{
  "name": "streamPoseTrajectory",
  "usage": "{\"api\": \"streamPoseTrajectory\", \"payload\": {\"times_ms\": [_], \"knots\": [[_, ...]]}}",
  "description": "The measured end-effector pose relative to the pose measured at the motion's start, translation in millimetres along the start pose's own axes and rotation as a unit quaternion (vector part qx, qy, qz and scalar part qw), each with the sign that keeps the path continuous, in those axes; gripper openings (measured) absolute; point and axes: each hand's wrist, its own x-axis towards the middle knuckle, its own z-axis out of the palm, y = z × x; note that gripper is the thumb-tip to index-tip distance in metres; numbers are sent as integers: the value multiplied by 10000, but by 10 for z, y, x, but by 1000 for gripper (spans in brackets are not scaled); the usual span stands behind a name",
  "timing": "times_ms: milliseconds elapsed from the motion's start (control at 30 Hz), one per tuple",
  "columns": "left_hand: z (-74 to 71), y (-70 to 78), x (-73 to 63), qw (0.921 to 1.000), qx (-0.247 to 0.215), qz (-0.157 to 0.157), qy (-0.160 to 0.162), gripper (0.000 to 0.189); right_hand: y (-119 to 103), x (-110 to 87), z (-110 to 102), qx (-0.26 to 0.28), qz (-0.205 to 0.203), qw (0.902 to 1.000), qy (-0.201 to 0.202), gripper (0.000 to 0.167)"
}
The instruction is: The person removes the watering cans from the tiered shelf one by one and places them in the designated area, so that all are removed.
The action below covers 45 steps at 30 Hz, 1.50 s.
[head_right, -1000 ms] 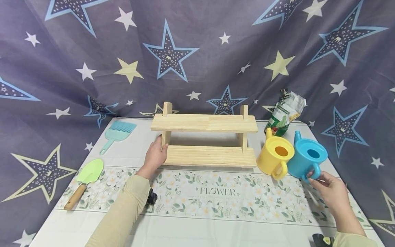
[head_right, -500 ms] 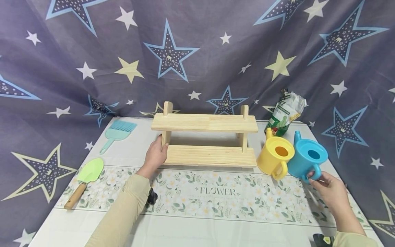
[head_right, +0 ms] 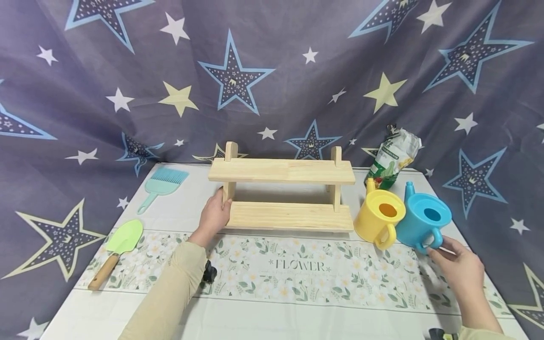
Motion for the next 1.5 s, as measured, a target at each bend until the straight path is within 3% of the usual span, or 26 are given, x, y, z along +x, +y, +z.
{"api": "streamPoseTrajectory", "payload": {"times_ms": [233, 333, 533, 800, 1000, 1200, 1300, 1500], "knots": [[-35, -9, -4, 10000, 3, -39, 14, 53, -128, -185, -35, 48, 455, 9931, 1084, 47], [-41, -13, 3, 10000, 18, -40, 26, 53, -190, -270, -41, 404, 546, 9857, 1541, 41], [-77, -23, 0, 9999, 98, 47, 23, 50, -386, -406, 61, 1021, 70, 9768, 1883, 37], [-158, -16, -83, 9981, 513, 327, 20, 54, -769, -515, 164, 1882, -809, 9651, 1629, 27], [-221, 27, -216, 9947, 728, 722, -37, 62, -1004, -600, 257, 1949, -1465, 9585, 1476, 25], [-284, 62, -366, 9894, 1040, 1008, -67, 70, -1246, -652, 363, 1732, -1864, 9615, 1042, 24], [-300, 89, -430, 9866, 1115, 1191, 40, 70, -1342, -667, 437, 1556, -2248, 9576, 913, 24], [-306, 126, -542, 9792, 1208, 1622, 186, 73, -1464, -653, 604, 920, -3290, 9367, 771, 29]]}}
